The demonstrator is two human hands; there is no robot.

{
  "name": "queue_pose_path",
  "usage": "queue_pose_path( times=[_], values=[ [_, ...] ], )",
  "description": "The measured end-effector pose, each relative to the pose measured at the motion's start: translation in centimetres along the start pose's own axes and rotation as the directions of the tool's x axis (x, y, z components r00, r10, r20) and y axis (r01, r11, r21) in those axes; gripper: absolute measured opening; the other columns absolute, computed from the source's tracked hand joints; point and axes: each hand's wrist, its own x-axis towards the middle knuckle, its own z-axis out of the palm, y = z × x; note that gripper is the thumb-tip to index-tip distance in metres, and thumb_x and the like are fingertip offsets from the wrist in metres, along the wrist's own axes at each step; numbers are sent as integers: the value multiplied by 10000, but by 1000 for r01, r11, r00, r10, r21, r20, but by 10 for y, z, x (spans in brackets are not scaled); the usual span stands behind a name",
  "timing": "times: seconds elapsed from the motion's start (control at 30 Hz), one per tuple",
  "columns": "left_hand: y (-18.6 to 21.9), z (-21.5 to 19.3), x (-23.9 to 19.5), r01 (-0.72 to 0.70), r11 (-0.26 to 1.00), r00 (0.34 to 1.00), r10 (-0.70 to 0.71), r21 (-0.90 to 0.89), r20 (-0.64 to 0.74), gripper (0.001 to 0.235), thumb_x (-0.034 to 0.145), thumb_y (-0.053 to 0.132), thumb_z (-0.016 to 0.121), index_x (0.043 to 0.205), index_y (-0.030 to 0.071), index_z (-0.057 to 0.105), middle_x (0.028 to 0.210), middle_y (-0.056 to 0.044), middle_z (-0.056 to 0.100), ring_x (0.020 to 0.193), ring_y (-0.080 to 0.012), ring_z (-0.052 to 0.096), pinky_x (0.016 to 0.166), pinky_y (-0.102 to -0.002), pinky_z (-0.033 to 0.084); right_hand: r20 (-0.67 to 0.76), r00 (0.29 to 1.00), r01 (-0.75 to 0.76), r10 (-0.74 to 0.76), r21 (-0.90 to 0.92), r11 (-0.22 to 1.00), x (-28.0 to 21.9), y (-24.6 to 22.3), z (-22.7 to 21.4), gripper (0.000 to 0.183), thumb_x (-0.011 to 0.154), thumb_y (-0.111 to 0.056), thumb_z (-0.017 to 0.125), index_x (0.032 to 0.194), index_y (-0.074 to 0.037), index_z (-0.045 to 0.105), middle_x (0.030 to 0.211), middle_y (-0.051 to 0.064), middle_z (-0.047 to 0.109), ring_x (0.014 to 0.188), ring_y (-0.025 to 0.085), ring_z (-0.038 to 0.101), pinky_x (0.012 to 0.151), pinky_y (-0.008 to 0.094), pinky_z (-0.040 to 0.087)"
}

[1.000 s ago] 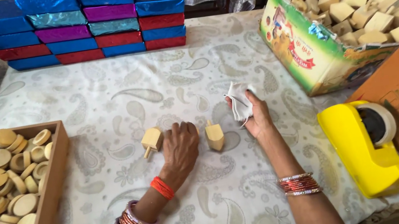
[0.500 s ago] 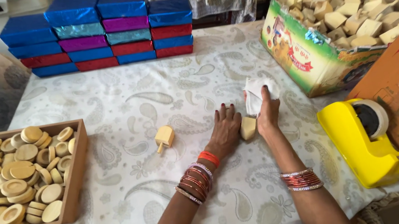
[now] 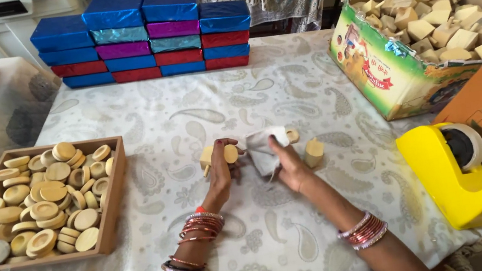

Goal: The person cleans wooden toy parts with a cloth, places a spindle into a small wooden box, adds circular discs, and then organizes finished products and materials in a warehouse setting.

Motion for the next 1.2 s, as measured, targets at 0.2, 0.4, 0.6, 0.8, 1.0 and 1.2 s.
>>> queue_pose_path(
  times=[0.2,0.4,0.6,0.8,1.0,1.2],
  values=[
    [-34,-15,28,216,910,940,-97,-353,326,412,1036,306,349,1271,76,597,1070,-74,630,849,-159,584,742,-332,552,-379,918,77,-115,-115,990,54,-7,-87,512,974,-466,563,1251,-36,560,1157,112,692,1020,245,705,843,415,633],
    [19,11,-4,366,756,910,-169,-542,379,435,977,88,532,1411,56,514,1211,-123,614,1072,-227,689,938,-300,618,-292,927,-144,-233,-855,498,-1,4,-15,812,1182,-491,193,1300,209,587,1171,436,531,1000,614,480,813,678,374],
    [-33,-1,15,224,814,957,-80,-536,279,408,947,-11,667,1325,90,552,1091,-101,693,954,-179,671,842,-307,589,508,764,626,-397,-734,265,-50,1,40,771,1079,-636,270,1641,-144,76,1716,229,208,1479,349,401,1138,464,417],
    [-13,20,-10,306,865,894,-118,-397,432,302,945,51,698,1236,49,616,1079,-70,731,963,-158,713,936,-331,607,375,835,537,-403,-713,451,-40,-8,24,826,1029,-642,158,1660,-111,110,1736,131,192,1594,332,228,1262,412,223],
    [-50,2,24,185,741,962,-4,-646,272,244,949,53,692,1178,71,609,1049,-67,728,936,-184,710,880,-357,574,556,750,640,-358,-746,184,-66,-7,53,859,1051,-663,203,1647,-72,20,1745,133,92,1604,330,137,1283,437,153],
    [-7,26,-17,319,858,885,-118,-402,450,243,935,28,675,1171,73,637,1115,-43,707,969,-130,713,894,-291,643,441,791,606,-424,-658,447,-38,-7,23,911,1007,-707,143,1681,-112,2,1776,119,87,1189,385,484,1060,464,380]
  ],
)
